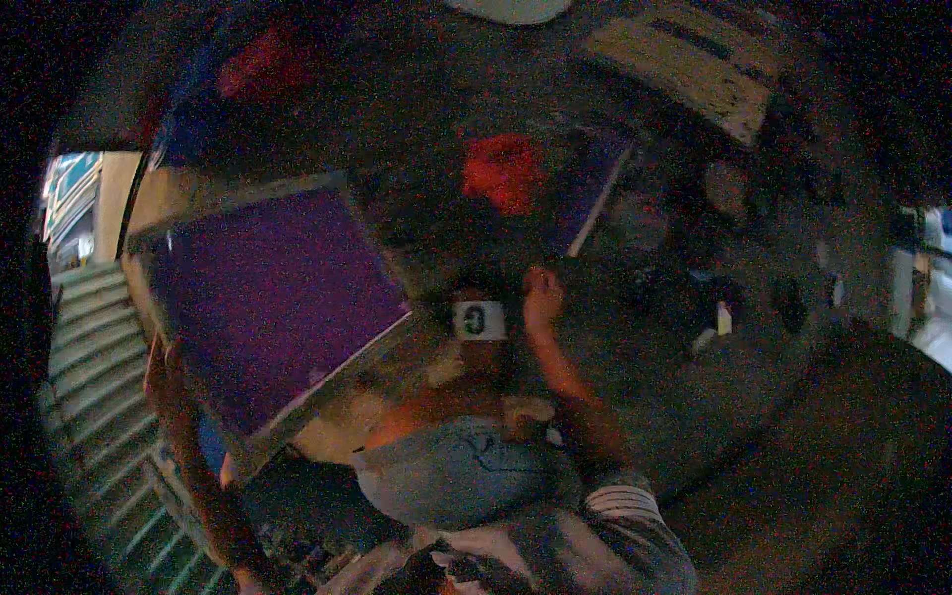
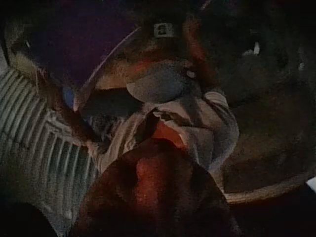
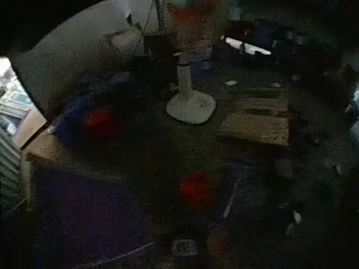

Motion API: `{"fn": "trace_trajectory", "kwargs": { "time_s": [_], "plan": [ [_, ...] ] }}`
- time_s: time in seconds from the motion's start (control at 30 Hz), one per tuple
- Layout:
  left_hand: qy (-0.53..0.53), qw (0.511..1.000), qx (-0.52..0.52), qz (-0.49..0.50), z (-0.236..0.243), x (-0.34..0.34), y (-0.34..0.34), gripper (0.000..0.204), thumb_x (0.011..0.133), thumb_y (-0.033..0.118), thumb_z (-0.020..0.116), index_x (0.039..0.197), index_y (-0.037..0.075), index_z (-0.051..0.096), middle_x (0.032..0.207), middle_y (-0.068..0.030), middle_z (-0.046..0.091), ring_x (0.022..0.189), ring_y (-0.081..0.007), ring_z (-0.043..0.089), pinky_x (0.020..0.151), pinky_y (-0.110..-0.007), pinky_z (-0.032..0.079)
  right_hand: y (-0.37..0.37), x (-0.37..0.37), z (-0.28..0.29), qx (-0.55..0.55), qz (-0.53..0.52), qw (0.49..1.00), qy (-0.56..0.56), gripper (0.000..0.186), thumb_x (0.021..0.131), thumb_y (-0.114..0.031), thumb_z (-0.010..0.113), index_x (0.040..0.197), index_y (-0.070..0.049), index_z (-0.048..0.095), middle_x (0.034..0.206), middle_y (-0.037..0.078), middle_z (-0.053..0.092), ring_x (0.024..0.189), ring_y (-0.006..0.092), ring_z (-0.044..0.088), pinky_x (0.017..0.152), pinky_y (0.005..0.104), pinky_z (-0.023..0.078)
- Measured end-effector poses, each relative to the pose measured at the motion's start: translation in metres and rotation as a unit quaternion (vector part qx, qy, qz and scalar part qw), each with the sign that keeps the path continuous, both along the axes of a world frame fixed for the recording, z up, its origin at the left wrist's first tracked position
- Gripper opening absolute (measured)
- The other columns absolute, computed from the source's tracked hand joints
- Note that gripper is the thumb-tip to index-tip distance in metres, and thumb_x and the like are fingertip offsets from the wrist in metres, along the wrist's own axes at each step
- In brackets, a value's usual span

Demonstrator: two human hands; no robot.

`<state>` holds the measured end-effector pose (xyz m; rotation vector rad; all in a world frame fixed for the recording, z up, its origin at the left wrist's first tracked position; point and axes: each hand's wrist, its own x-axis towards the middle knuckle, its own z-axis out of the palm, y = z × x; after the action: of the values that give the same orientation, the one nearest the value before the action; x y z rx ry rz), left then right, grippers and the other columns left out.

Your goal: The person prepares a silkscreen frame for printing by applying purple ink to the mesh surface using a squeegee. They spread the ink evenly across the screen and then use a heat gun to dry the ink on the frame.

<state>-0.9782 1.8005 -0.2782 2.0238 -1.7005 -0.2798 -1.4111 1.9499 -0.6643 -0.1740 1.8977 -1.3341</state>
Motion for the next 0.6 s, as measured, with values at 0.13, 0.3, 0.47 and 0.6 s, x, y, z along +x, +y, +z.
{"fn": "trace_trajectory", "kwargs": {
  "time_s": [0.13, 0.3, 0.47, 0.6],
  "plan": [
    [0.025, 0.998, 0.053, 0.023, 0.002, 0.032, 0.034, 0.059, 0.097, 0.035, 0.056, 0.139, -0.004, 0.045, 0.133, -0.0194, 0.054, 0.116, -0.0247, 0.056, 0.100, -0.037, 0.042, 0.005, -0.005, 0.017, -0.019, -0.073, 0.994, -0.076, 0.023, 0.096, -0.029, 0.058, 0.092, -0.007, 0.065, 0.075, -0.002, 0.059, 0.063, 0.0082, 0.053, 0.054, 0.0255, 0.042],
    [0.092, 0.992, 0.079, 0.024, -0.009, 0.055, 0.059, 0.062, 0.097, 0.044, 0.053, 0.139, -0.002, 0.047, 0.131, -0.0163, 0.057, 0.115, -0.0242, 0.057, 0.098, -0.037, 0.044, 0.030, -0.044, -0.051, -0.025, -0.110, 0.990, 0.088, 0.024, 0.095, -0.029, 0.058, 0.094, -0.005, 0.065, 0.075, -0.001, 0.059, 0.063, 0.0081, 0.053, 0.053, 0.0247, 0.040],
    [0.187, 0.958, 0.197, 0.089, -0.006, 0.145, 0.062, 0.056, 0.099, 0.041, 0.051, 0.133, -0.004, 0.052, 0.129, -0.0150, 0.059, 0.116, -0.0225, 0.055, 0.101, -0.037, 0.041, -0.028, -0.102, -0.076, -0.004, -0.091, 0.914, 0.396, 0.025, 0.093, -0.026, 0.055, 0.096, -0.003, 0.065, 0.083, 0.003, 0.060, 0.072, 0.0158, 0.055, 0.063, 0.0334, 0.044],
    [-0.078, 0.997, 0.000, -0.015, -0.003, 0.086, 0.008, 0.043, 0.099, 0.033, 0.053, 0.124, -0.001, 0.059, 0.125, -0.0150, 0.059, 0.119, -0.0262, 0.053, 0.104, -0.039, 0.038, -0.055, -0.164, -0.088, 0.040, -0.107, 0.982, 0.149, 0.029, 0.092, -0.024, 0.055, 0.103, 0.002, 0.065, 0.095, 0.011, 0.064, 0.082, 0.0206, 0.058, 0.068, 0.0375, 0.044]
  ]
}}
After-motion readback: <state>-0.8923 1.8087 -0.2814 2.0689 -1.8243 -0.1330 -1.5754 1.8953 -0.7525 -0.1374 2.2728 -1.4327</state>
